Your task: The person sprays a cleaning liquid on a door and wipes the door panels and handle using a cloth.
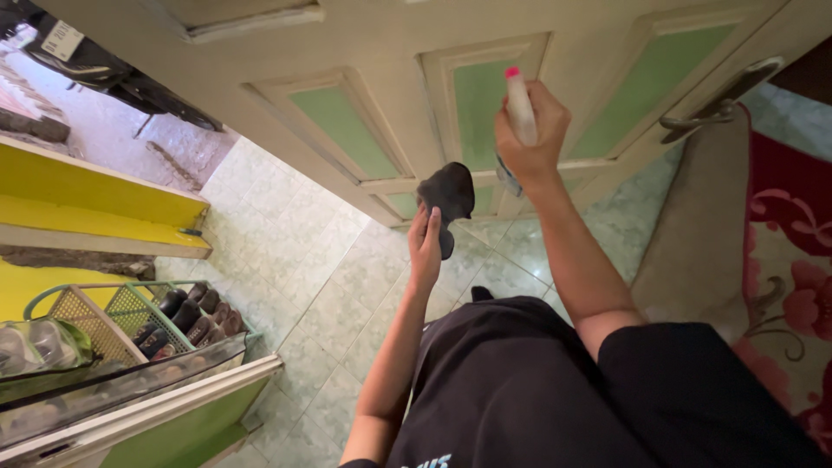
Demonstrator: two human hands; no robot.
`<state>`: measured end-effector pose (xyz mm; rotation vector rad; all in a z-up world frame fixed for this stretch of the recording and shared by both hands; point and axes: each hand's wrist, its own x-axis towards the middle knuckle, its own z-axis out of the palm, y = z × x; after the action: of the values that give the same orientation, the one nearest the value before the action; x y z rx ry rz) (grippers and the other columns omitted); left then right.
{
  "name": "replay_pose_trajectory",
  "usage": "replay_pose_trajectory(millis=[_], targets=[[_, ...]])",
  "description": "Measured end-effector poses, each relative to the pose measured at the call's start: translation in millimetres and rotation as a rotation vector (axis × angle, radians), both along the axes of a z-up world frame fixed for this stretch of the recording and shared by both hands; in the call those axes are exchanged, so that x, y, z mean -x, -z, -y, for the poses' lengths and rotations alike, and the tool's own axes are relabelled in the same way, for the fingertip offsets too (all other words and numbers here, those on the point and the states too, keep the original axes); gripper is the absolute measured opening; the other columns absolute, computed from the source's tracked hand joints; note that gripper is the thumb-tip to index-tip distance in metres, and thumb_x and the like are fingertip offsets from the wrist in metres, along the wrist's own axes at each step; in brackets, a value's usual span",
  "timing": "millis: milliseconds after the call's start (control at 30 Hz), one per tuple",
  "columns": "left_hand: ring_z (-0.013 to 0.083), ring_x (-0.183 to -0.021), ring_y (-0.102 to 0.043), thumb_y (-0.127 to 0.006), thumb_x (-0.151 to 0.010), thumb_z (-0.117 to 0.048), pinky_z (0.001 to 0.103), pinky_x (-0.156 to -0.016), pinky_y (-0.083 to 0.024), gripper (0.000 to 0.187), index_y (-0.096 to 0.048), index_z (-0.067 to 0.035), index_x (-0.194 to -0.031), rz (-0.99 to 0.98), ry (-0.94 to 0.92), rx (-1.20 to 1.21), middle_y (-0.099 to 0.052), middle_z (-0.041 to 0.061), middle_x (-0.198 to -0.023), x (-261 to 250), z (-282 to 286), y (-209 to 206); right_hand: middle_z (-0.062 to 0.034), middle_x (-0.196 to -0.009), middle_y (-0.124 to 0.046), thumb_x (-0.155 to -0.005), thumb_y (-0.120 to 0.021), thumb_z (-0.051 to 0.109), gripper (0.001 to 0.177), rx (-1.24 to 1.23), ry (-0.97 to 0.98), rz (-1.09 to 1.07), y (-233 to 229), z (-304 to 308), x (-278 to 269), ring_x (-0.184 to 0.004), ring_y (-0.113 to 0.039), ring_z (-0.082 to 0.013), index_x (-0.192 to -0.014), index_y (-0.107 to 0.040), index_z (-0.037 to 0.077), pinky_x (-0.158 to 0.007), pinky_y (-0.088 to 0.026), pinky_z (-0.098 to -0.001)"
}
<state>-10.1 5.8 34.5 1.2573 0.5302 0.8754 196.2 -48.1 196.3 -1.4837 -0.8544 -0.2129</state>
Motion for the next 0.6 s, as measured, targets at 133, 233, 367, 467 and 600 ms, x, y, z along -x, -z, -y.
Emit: replay_pose_trajectory(millis=[133, 233, 367, 467, 600], targets=[[0.0186, -0.135, -0.051, -0.051, -0.110, -0.015, 0.029, -0.115, -0.036, 0.038, -0.060, 0.013, -0.133, 0.034, -0.030, -0.023, -0.056, 0.015, -0.148, 0.0, 0.0, -19.0, -0.0082, -0.084, -0.063, -0.089, -0.062, -0.004, 0.009, -0.062, -0.029, 0.054, -25.1, 11.1, -7.4, -0.076, -0.062, -0.0159, -0.097, -0.064, 0.000, -0.069, -0.050, -0.0319], [0.0186, -0.135, -0.051, -0.049, -0.110, -0.015, 0.029, -0.116, -0.036, 0.039, -0.058, 0.011, -0.137, 0.063, -0.021, -0.067, -0.057, 0.014, -0.147, 0.0, 1.6, -45.1, -0.0057, -0.079, -0.060, -0.090, -0.064, -0.005, 0.006, -0.075, -0.065, -0.030, -45.9, 22.6, -21.4, -0.066, -0.061, -0.0144, -0.093, -0.061, -0.001, -0.059, -0.046, -0.0314], [0.0198, -0.138, -0.050, -0.048, -0.111, -0.015, 0.030, -0.117, -0.035, 0.037, -0.060, 0.012, -0.134, 0.084, -0.009, -0.175, -0.056, 0.014, -0.149, -5.6, -1.5, -75.7, -0.0025, -0.078, -0.060, -0.092, -0.064, -0.006, 0.005, -0.142, -0.150, -0.191, -71.5, 34.2, -24.6, -0.058, -0.059, -0.0125, -0.092, -0.061, -0.001, -0.051, -0.046, -0.0298], [0.0215, -0.136, -0.052, -0.048, -0.111, -0.015, 0.031, -0.116, -0.037, 0.036, -0.062, 0.012, -0.131, 0.068, -0.011, -0.180, -0.058, 0.016, -0.146, -10.1, -2.2, -79.4, -0.0027, -0.085, -0.066, -0.094, -0.065, -0.004, 0.006, -0.137, -0.158, -0.161, -83.9, 36.9, -30.9, -0.061, -0.061, -0.0112, -0.099, -0.064, -0.001, -0.052, -0.047, -0.0280], [0.0230, -0.133, -0.053, -0.050, -0.111, -0.015, 0.031, -0.114, -0.037, 0.036, -0.062, 0.013, -0.131, 0.080, -0.003, -0.118, -0.058, 0.018, -0.145, -12.3, -2.6, -75.5, -0.0041, -0.079, -0.060, -0.093, -0.065, -0.004, 0.004, -0.081, -0.183, -0.269, -93.2, 38.2, -46.6, -0.055, -0.058, -0.0134, -0.092, -0.062, 0.000, -0.050, -0.046, -0.0301]])
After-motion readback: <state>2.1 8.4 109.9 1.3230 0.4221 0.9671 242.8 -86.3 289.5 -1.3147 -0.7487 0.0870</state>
